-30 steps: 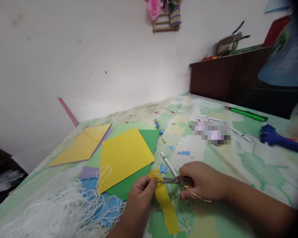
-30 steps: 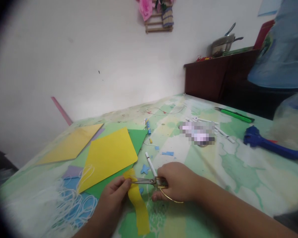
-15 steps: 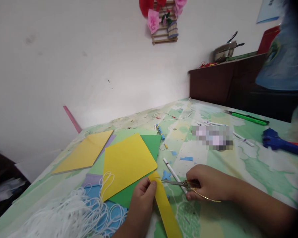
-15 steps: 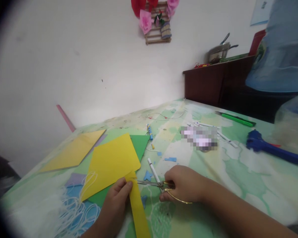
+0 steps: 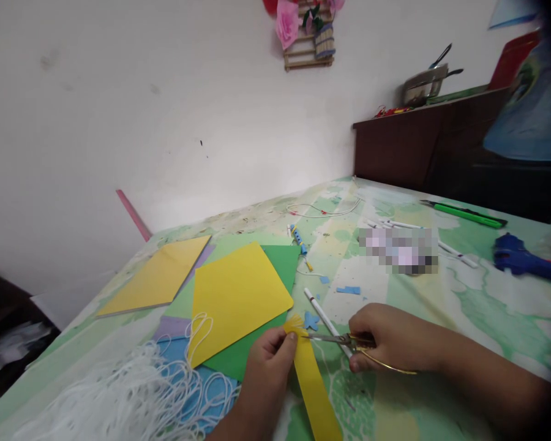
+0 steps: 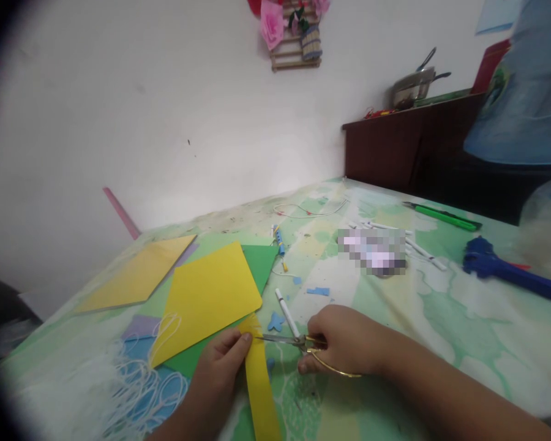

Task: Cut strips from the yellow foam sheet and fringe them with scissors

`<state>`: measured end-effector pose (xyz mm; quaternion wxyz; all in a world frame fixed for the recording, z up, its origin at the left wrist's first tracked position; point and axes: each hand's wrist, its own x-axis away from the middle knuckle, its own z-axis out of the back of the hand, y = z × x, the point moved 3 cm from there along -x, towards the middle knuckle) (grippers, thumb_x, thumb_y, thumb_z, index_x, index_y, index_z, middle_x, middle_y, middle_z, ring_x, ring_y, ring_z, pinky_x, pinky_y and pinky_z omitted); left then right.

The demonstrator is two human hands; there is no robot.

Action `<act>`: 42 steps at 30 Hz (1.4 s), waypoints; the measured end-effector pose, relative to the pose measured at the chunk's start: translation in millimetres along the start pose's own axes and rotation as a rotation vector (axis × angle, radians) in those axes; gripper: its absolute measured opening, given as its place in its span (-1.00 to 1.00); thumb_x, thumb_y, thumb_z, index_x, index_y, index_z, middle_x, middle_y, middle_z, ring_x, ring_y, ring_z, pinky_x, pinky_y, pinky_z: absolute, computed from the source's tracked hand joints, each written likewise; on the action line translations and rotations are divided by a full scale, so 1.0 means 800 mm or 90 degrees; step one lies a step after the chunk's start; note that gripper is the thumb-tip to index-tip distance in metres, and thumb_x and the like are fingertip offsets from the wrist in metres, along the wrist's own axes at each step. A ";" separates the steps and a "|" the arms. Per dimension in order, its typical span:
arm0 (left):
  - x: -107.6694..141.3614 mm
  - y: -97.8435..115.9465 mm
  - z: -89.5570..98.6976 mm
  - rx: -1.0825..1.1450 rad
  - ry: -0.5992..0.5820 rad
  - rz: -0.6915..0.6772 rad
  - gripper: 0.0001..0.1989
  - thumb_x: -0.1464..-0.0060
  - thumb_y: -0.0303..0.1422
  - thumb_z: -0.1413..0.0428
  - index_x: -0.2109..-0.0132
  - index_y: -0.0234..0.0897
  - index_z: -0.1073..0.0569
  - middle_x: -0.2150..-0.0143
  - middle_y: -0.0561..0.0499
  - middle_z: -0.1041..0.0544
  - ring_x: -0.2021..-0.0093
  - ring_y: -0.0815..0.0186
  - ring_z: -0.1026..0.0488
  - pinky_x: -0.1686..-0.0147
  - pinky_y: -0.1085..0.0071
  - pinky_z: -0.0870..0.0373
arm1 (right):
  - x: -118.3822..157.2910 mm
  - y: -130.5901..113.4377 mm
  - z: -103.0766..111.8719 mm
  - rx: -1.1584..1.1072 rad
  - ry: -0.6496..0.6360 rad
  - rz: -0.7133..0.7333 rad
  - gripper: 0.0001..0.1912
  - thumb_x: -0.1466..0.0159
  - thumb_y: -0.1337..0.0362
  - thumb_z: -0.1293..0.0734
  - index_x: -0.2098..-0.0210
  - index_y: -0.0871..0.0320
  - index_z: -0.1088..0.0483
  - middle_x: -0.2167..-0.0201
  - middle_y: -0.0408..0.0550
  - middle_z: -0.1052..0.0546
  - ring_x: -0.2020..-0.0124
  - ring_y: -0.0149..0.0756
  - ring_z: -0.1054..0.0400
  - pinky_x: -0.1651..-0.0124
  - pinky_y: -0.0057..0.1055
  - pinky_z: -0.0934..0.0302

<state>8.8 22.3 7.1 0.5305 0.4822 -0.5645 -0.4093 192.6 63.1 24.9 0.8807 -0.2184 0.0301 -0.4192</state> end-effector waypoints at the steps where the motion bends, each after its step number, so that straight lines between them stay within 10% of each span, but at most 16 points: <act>1: 0.000 0.000 -0.001 0.002 -0.005 0.002 -0.83 0.12 -0.31 -0.03 0.45 -0.34 -0.41 0.57 0.08 -0.43 0.56 0.40 -0.29 0.53 0.48 -0.20 | 0.000 -0.001 0.000 0.003 0.001 0.000 -0.57 0.05 -0.10 -0.19 0.58 0.19 -0.30 0.69 -0.21 -0.25 0.66 -0.49 -0.02 0.64 -0.54 0.21; 42: 0.000 0.002 -0.004 0.030 0.008 0.003 -0.85 0.18 -0.32 -0.08 0.53 -0.34 -0.40 0.69 0.14 -0.36 0.65 0.45 -0.22 0.62 0.53 -0.14 | -0.004 -0.009 -0.005 0.016 0.013 0.008 -0.55 0.03 -0.11 -0.16 0.57 0.18 -0.33 0.69 -0.18 -0.27 0.67 -0.47 -0.03 0.65 -0.53 0.21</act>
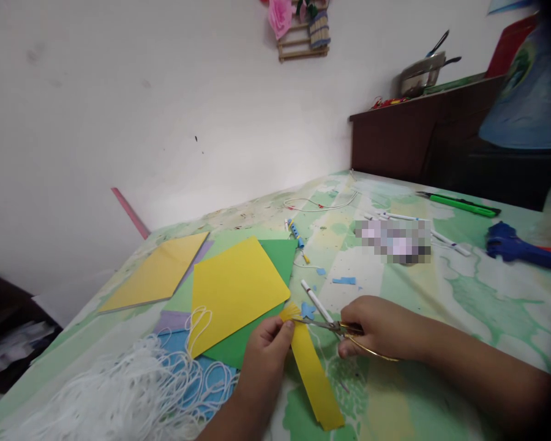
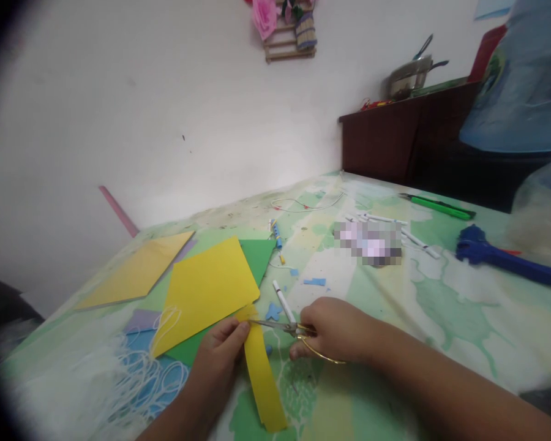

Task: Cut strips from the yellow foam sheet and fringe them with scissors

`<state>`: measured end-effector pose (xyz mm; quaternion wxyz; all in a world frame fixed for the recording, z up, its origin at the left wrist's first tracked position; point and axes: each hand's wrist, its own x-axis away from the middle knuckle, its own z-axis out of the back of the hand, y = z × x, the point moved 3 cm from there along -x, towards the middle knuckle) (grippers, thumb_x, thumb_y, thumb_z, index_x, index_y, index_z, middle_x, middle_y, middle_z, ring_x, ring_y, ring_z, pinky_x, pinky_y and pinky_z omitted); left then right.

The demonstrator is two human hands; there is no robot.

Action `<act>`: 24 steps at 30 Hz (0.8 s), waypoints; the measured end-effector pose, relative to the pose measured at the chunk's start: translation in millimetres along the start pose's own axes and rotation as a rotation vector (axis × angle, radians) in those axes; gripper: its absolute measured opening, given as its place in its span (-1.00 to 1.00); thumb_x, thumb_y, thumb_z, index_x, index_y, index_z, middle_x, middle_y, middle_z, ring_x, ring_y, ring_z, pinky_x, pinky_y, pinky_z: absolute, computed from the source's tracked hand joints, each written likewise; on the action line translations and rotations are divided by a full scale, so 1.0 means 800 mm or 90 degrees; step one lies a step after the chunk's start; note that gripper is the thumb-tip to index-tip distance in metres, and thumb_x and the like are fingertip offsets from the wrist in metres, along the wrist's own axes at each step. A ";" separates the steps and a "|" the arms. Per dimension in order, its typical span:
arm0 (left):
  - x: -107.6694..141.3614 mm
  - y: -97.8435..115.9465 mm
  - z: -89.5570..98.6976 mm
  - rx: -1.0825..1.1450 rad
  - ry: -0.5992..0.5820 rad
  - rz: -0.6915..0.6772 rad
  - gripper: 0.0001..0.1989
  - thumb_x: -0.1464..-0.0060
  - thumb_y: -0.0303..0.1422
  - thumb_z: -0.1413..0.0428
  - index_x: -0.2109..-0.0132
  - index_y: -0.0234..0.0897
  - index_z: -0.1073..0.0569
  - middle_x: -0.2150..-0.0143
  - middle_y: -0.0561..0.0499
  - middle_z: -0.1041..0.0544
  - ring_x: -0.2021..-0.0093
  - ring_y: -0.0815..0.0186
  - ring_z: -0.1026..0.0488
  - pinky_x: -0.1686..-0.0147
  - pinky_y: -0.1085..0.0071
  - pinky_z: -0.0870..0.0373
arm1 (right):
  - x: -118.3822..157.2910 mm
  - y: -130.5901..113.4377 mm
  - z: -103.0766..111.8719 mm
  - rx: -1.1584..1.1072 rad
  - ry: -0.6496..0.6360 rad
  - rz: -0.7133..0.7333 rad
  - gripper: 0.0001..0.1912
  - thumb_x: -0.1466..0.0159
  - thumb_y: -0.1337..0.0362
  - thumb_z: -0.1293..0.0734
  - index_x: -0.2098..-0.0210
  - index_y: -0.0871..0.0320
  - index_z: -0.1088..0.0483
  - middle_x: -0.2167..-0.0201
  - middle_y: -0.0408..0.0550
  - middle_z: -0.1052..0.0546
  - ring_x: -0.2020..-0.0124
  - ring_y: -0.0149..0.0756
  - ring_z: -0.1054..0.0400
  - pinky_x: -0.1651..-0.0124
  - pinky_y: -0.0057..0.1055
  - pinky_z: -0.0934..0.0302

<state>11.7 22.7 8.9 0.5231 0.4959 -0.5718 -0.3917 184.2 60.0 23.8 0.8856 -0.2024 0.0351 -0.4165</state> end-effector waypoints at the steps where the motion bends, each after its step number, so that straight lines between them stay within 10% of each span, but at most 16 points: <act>1: 0.000 0.000 0.000 -0.004 0.004 0.000 -0.85 0.18 -0.32 -0.08 0.53 -0.34 -0.40 0.69 0.14 -0.35 0.65 0.46 -0.21 0.63 0.53 -0.13 | 0.000 0.000 0.000 -0.001 -0.001 -0.001 -0.55 0.03 -0.11 -0.16 0.57 0.18 -0.33 0.69 -0.18 -0.27 0.67 -0.47 -0.03 0.65 -0.53 0.21; 24: 0.005 0.008 -0.006 -0.072 0.063 -0.041 -0.84 0.23 -0.32 -0.09 0.59 -0.34 -0.38 0.70 0.14 -0.35 0.64 0.44 -0.21 0.62 0.54 -0.12 | 0.000 0.001 -0.001 0.019 0.021 -0.005 -0.50 0.05 -0.16 -0.14 0.52 0.17 -0.36 0.67 -0.16 -0.33 0.66 -0.45 -0.07 0.65 -0.53 0.19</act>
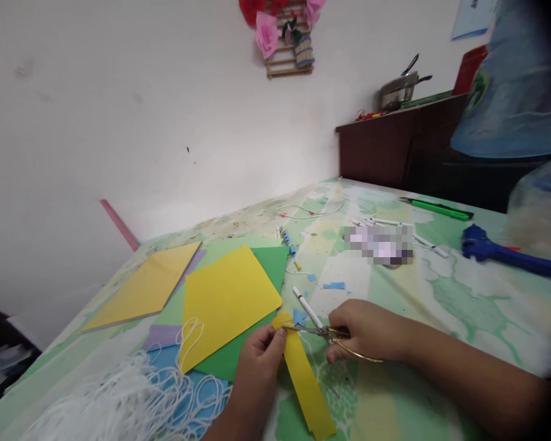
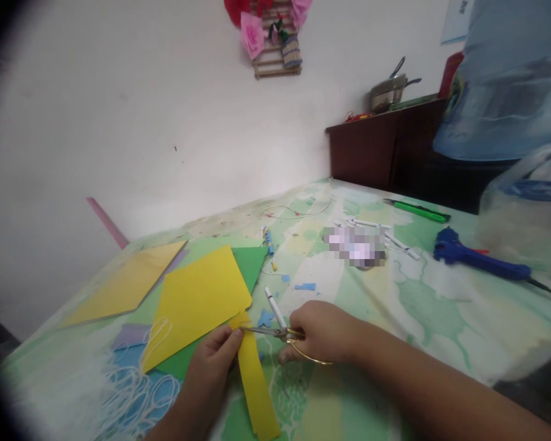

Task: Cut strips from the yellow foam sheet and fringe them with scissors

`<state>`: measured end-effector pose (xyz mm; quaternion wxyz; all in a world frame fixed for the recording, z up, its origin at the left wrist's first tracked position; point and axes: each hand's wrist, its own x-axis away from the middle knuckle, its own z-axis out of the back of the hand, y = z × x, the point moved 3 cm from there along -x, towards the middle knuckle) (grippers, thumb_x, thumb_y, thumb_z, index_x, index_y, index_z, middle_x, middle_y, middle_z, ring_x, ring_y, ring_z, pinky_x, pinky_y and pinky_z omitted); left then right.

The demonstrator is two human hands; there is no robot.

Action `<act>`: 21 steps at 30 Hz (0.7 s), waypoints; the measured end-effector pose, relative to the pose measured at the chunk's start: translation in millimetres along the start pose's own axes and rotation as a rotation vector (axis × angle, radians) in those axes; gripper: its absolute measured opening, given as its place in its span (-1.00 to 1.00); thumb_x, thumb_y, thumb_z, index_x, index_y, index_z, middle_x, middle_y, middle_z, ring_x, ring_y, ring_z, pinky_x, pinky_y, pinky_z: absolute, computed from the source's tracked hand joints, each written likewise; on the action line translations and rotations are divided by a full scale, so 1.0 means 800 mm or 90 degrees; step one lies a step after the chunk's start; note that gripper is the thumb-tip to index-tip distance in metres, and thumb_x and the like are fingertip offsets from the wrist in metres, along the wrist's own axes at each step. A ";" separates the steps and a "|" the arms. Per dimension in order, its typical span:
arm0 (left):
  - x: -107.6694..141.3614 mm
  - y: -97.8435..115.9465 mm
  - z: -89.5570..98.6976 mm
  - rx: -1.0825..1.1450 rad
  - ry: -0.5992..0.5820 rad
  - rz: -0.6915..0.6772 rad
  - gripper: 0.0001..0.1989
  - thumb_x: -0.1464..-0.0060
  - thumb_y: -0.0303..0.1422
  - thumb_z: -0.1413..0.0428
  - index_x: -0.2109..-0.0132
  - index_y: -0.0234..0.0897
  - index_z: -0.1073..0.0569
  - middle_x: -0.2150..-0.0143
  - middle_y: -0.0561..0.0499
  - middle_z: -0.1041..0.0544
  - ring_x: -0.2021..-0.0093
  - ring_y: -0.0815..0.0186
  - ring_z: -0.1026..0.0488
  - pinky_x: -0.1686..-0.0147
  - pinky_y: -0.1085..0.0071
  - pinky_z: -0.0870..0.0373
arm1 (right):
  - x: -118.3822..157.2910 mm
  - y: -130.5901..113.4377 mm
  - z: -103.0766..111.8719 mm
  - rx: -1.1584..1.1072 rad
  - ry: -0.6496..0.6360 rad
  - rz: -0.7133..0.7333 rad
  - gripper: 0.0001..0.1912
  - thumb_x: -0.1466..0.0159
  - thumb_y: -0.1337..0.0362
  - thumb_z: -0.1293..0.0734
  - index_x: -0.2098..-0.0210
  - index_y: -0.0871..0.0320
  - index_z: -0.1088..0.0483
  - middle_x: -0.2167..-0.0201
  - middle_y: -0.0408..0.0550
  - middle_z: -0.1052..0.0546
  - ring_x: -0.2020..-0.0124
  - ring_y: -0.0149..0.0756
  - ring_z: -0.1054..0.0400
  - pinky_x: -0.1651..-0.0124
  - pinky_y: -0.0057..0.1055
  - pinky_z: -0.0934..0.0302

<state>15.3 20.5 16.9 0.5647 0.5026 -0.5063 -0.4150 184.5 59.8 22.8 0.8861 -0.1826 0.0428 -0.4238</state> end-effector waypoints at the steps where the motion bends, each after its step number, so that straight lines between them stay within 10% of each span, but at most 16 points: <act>1: 0.000 0.000 0.000 -0.001 0.003 0.001 -0.84 0.23 -0.32 -0.09 0.59 -0.34 -0.38 0.70 0.14 -0.34 0.64 0.43 -0.21 0.63 0.54 -0.12 | 0.000 0.000 0.000 0.002 0.002 0.001 -0.49 0.06 -0.17 -0.14 0.52 0.17 -0.36 0.67 -0.15 -0.33 0.65 -0.44 -0.08 0.65 -0.53 0.19; 21: -0.005 -0.007 0.001 -0.005 -0.093 0.007 -0.81 0.20 -0.27 -0.09 0.50 -0.34 -0.43 0.61 0.09 -0.41 0.58 0.38 -0.27 0.56 0.50 -0.17 | 0.001 -0.004 0.000 0.029 0.029 0.014 -0.50 0.05 -0.16 -0.14 0.54 0.17 -0.35 0.66 -0.15 -0.34 0.66 -0.44 -0.07 0.66 -0.52 0.21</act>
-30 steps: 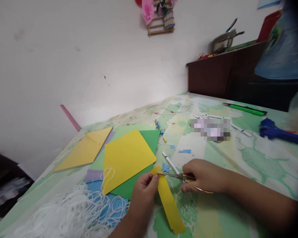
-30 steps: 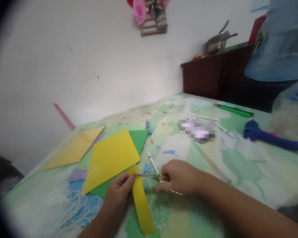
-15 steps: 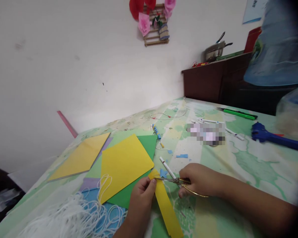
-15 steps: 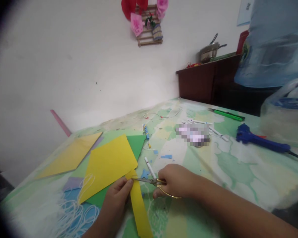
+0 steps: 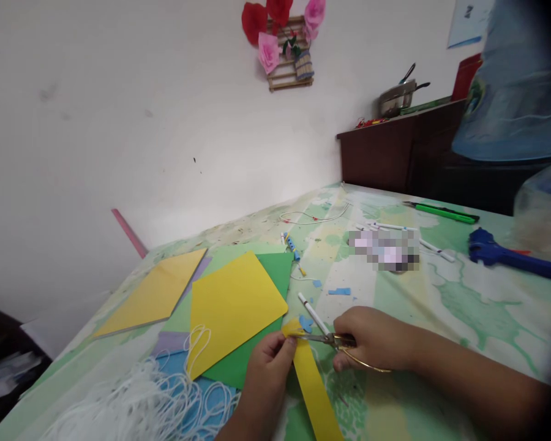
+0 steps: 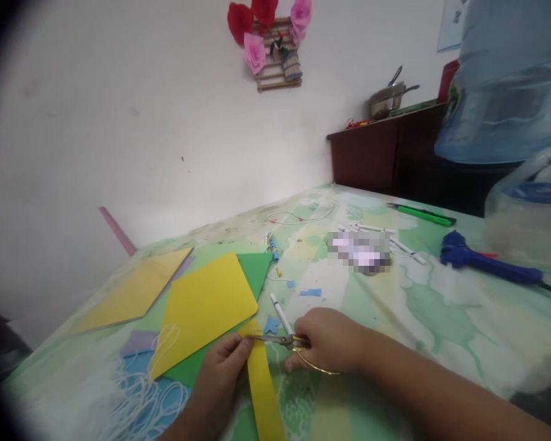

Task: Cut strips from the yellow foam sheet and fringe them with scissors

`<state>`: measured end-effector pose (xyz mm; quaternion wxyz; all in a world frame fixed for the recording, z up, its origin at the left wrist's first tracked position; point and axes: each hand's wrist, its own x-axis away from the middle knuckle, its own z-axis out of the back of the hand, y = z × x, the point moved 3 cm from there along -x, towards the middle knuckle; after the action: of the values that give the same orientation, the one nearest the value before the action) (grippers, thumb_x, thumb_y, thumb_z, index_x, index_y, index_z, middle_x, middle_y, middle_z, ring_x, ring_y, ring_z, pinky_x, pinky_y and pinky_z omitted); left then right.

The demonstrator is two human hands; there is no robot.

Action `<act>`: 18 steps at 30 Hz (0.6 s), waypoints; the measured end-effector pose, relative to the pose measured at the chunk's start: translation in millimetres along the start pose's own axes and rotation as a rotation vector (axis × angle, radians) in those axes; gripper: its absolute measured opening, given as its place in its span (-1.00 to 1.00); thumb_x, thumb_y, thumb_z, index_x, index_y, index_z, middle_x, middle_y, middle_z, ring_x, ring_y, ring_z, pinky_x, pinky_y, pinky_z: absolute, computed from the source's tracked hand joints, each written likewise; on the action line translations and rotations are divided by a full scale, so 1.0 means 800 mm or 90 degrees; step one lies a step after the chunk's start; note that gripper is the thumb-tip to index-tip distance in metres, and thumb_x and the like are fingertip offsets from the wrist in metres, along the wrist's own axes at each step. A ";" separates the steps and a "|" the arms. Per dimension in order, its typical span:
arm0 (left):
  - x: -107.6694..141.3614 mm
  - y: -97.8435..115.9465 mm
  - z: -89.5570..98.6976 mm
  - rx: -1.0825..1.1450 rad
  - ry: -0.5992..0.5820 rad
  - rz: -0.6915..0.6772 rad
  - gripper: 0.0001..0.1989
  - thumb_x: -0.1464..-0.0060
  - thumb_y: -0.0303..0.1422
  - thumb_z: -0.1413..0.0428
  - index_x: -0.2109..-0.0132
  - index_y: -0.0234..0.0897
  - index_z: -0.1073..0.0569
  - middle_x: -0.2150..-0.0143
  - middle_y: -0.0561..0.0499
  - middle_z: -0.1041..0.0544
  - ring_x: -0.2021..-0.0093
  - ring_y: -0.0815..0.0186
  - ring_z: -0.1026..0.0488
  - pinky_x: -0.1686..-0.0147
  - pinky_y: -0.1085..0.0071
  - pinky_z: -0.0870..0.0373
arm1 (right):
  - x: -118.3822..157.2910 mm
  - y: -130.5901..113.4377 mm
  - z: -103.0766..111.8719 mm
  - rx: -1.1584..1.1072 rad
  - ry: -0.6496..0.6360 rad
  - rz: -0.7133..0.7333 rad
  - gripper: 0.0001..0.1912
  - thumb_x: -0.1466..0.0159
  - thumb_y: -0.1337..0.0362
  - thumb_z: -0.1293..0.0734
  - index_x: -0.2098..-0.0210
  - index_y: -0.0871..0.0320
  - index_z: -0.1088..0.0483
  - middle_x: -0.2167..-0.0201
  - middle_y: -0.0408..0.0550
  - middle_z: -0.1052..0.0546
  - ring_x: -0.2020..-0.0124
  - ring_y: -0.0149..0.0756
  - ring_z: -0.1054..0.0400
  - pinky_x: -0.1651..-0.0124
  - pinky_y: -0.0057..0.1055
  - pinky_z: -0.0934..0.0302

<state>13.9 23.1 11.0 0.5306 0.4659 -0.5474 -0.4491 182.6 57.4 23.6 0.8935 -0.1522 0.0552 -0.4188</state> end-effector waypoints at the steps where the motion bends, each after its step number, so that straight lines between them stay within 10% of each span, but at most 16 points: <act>1: 0.000 0.001 0.000 0.002 0.002 0.001 -0.81 0.20 -0.28 -0.09 0.50 -0.34 -0.43 0.62 0.09 -0.41 0.59 0.39 -0.26 0.56 0.50 -0.17 | 0.000 -0.001 0.000 0.000 0.003 0.003 -0.51 0.05 -0.15 -0.14 0.54 0.17 -0.35 0.67 -0.15 -0.34 0.66 -0.44 -0.07 0.66 -0.53 0.21; 18: -0.001 -0.004 0.001 0.048 0.025 -0.007 -0.83 0.17 -0.30 -0.07 0.52 -0.34 -0.41 0.64 0.12 -0.36 0.59 0.43 -0.22 0.58 0.51 -0.14 | -0.003 0.000 0.001 -0.014 0.017 0.012 -0.54 0.07 -0.14 -0.18 0.56 0.16 -0.33 0.65 -0.16 -0.35 0.63 -0.43 -0.12 0.64 -0.53 0.18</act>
<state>13.0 23.4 7.8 0.5211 0.4971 -0.5508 -0.4218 181.0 59.4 24.5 0.8947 -0.1562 0.0730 -0.4120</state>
